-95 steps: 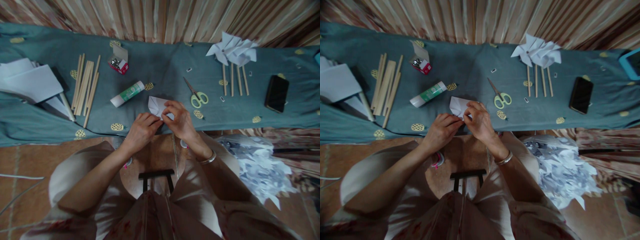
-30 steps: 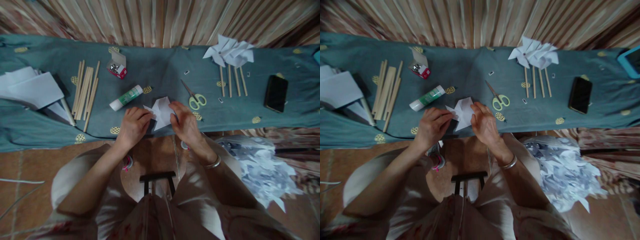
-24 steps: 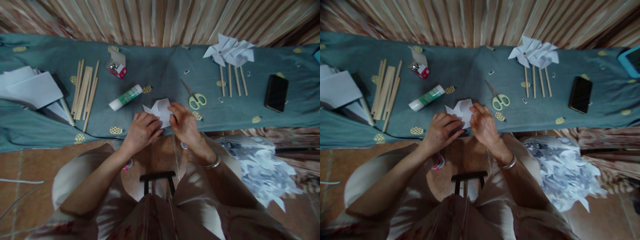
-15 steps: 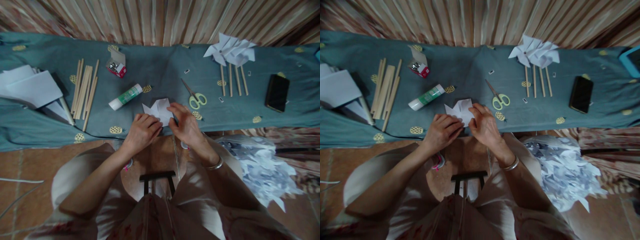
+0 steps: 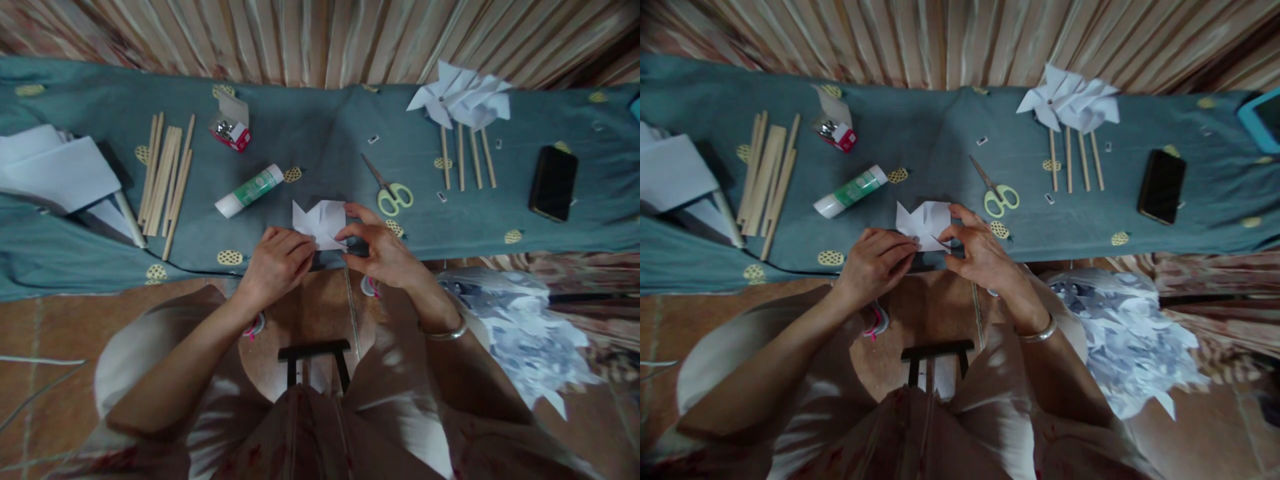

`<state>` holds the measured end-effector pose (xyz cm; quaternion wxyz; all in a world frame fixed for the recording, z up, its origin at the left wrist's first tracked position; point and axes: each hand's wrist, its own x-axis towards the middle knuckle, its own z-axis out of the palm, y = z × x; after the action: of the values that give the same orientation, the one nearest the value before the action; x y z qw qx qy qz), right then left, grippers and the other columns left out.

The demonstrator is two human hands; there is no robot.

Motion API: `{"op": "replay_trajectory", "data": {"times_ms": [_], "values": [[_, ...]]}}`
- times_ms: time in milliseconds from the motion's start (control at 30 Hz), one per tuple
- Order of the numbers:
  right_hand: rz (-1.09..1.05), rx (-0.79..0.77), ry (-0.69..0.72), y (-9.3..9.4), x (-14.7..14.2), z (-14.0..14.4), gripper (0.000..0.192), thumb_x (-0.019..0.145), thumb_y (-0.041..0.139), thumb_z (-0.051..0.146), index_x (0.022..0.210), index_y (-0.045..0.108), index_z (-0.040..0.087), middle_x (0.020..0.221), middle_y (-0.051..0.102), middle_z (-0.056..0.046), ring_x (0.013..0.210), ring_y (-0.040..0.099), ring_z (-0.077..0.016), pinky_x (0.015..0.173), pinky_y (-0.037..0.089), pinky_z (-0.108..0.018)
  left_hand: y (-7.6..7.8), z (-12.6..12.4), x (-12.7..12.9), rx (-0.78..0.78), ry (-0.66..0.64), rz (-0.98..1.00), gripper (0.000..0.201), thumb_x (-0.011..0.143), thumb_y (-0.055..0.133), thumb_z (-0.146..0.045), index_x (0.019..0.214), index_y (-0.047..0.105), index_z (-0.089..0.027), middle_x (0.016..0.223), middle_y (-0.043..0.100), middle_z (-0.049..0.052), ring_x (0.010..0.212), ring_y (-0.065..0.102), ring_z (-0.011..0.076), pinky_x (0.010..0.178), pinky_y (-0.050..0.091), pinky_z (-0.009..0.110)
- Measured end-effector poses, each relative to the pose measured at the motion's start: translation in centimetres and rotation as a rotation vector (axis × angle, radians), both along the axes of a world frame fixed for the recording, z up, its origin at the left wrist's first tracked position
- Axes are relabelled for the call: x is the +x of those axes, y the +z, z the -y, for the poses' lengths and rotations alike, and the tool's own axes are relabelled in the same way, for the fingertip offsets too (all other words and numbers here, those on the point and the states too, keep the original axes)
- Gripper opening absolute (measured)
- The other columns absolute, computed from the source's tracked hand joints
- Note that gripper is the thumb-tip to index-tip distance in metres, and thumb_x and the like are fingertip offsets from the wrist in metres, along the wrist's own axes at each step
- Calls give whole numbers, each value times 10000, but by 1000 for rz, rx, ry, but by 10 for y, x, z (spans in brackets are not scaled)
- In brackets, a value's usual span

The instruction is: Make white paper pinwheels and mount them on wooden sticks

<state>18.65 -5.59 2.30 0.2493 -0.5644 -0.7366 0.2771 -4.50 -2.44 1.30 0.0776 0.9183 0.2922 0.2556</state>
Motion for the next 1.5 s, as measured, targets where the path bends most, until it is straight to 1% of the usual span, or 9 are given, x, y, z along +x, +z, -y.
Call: {"op": "replay_trajectory", "data": {"times_ms": [133, 300, 433, 600, 767, 1033, 1267, 1367, 1500], "values": [[-55, 15, -23, -1, 1, -1, 240, 738, 747, 182, 969, 695, 227, 1449, 526, -106, 1330, 533, -300, 1089, 438, -528, 0, 1, 0, 34, -10, 13, 156, 946, 550, -179, 981, 700, -153, 972, 759, 77, 863, 676, 215, 764, 462, 362], [-114, 39, -28, -1, -1, -3, 151, 777, 726, 195, 911, 725, 265, 1449, 531, -46, 1343, 522, -268, 1113, 427, -510, 0, 1, 0, -7, -17, 2, 159, 938, 554, -177, 992, 703, -162, 983, 753, 83, 878, 666, 222, 770, 462, 374], [-124, 32, -28, 1, -2, -4, 79, 794, 720, 211, 840, 756, 264, 1457, 530, -33, 1351, 511, -271, 1128, 410, -513, 0, 2, -1, 2, -26, 6, 158, 929, 562, -173, 992, 707, -161, 988, 751, 84, 890, 658, 226, 777, 471, 380], [-79, 44, -42, -2, -4, -8, 110, 841, 667, 227, 884, 762, 260, 1463, 536, -39, 1351, 510, -269, 1133, 406, -520, -1, 3, -2, -69, -42, -15, 180, 920, 567, -168, 1022, 716, -176, 1032, 742, 92, 942, 641, 244, 809, 474, 415], [-2, 110, -76, -7, -11, -13, 93, 840, 675, 237, 872, 761, 255, 1466, 529, -47, 1358, 495, -283, 1128, 406, -544, -1, 3, -1, -17, -48, -14, 171, 930, 558, -180, 1002, 712, -168, 1023, 745, 88, 930, 629, 242, 798, 465, 406], [95, 145, -98, -10, -26, -16, 74, 845, 653, 248, 821, 719, 274, 1491, 502, -31, 1454, 371, -313, 1083, 418, -642, -2, 5, 1, -37, -32, -23, 187, 952, 533, -199, 1026, 701, -164, 980, 738, 91, 918, 622, 237, 792, 453, 404], [97, 136, -75, -11, -27, -17, 69, 859, 635, 243, 819, 692, 237, 1501, 488, -54, 1462, 355, -311, 1109, 381, -609, -6, 7, 1, 26, -23, -22, 238, 971, 511, -186, 1156, 658, -157, 970, 737, 79, 902, 624, 228, 777, 446, 381], [93, 134, -81, -12, -28, -17, 51, 859, 647, 231, 820, 679, 240, 1501, 485, -62, 1465, 351, -298, 1117, 373, -601, -8, 7, 1, 57, -51, -15, 214, 966, 524, -182, 1112, 676, -142, 971, 734, 85, 913, 619, 235, 767, 440, 382], [103, 144, -82, -13, -29, -17, 35, 852, 676, 265, 853, 675, 230, 1493, 489, -81, 1456, 358, -312, 1120, 370, -604, -7, 7, 1, 29, -47, -34, 209, 970, 513, -180, 1078, 692, -164, 990, 733, 87, 934, 618, 232, 775, 441, 383]]}}
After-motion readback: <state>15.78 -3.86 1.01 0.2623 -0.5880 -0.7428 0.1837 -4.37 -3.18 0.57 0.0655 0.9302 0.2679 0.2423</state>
